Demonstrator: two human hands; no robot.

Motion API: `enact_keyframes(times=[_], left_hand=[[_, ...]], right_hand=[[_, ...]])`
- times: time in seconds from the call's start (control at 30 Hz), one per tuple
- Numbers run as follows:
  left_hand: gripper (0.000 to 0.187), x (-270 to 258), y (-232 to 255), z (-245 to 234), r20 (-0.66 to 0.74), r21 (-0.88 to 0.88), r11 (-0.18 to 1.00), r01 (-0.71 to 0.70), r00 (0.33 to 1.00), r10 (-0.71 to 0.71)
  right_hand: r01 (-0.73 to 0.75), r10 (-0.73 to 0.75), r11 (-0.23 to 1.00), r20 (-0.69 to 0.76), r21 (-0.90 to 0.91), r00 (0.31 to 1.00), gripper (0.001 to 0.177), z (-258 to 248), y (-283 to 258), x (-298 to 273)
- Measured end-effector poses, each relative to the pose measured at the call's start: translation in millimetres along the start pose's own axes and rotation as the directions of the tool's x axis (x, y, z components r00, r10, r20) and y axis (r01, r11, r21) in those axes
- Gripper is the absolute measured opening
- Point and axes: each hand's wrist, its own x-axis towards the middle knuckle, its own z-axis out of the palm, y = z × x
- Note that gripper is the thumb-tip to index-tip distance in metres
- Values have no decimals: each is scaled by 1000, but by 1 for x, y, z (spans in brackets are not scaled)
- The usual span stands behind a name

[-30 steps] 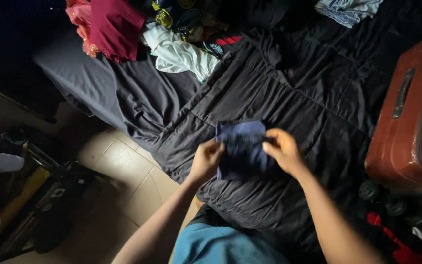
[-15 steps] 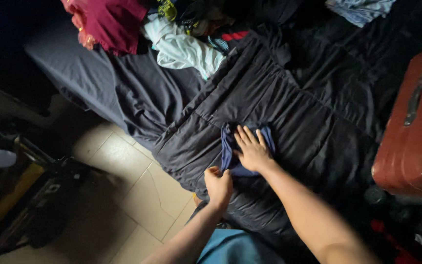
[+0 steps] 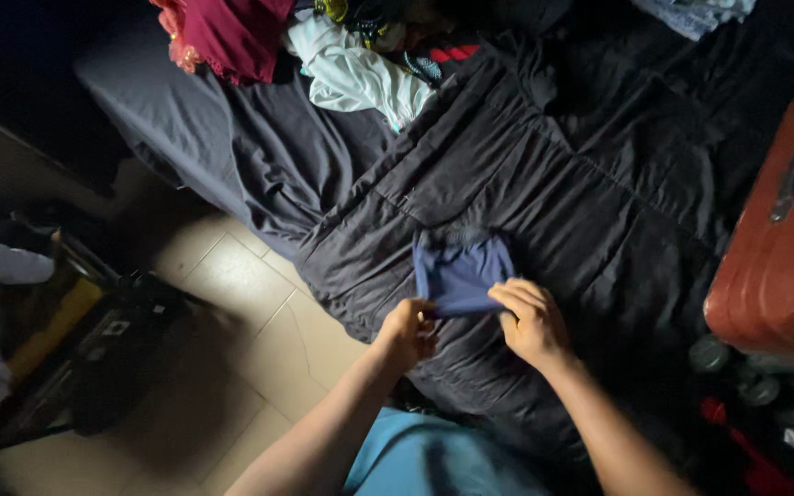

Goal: The person folds a blue t-shirt, a pair of blue underwear, and a pair of denim shorts by hand on a bed before placing them into a suitcase.

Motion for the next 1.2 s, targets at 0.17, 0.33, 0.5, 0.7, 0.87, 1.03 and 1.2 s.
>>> enact_keyframes(times=[0.17, 0.33, 0.5, 0.7, 0.87, 1.03, 1.2], left_hand=[[35, -41, -7, -18, 98, -171, 967, 189, 980, -174], [47, -31, 28, 16, 109, -329, 935, -131, 978, 175], [44, 11, -5, 52, 14, -359, 932, 39, 999, -37], [37, 61, -38, 70, -111, -300, 952, -66, 993, 34], [28, 51, -14, 83, -294, 116, 827, -550, 777, 557], [16, -22, 23, 168, 328, 196, 737, -647, 751, 572], [37, -87, 15, 311, 652, 401, 351, -846, 533, 540]], right_hand=[[-441, 313, 862, 422, 249, 851, 31, -11, 3, -11], [-493, 410, 724, 273, 484, 870, 51, 51, 66, 25], [-514, 573, 657, 79, 552, 816, 60, 81, 102, 33], [-507, 512, 777, 93, 372, 854, 58, 73, 83, 5], [-565, 565, 762, 101, 318, 819, 57, 30, 48, 17], [-545, 614, 380, 237, 748, 753, 59, -75, 42, 12], [-396, 947, 102, 34, 913, 321, 36, -213, 65, -11]])
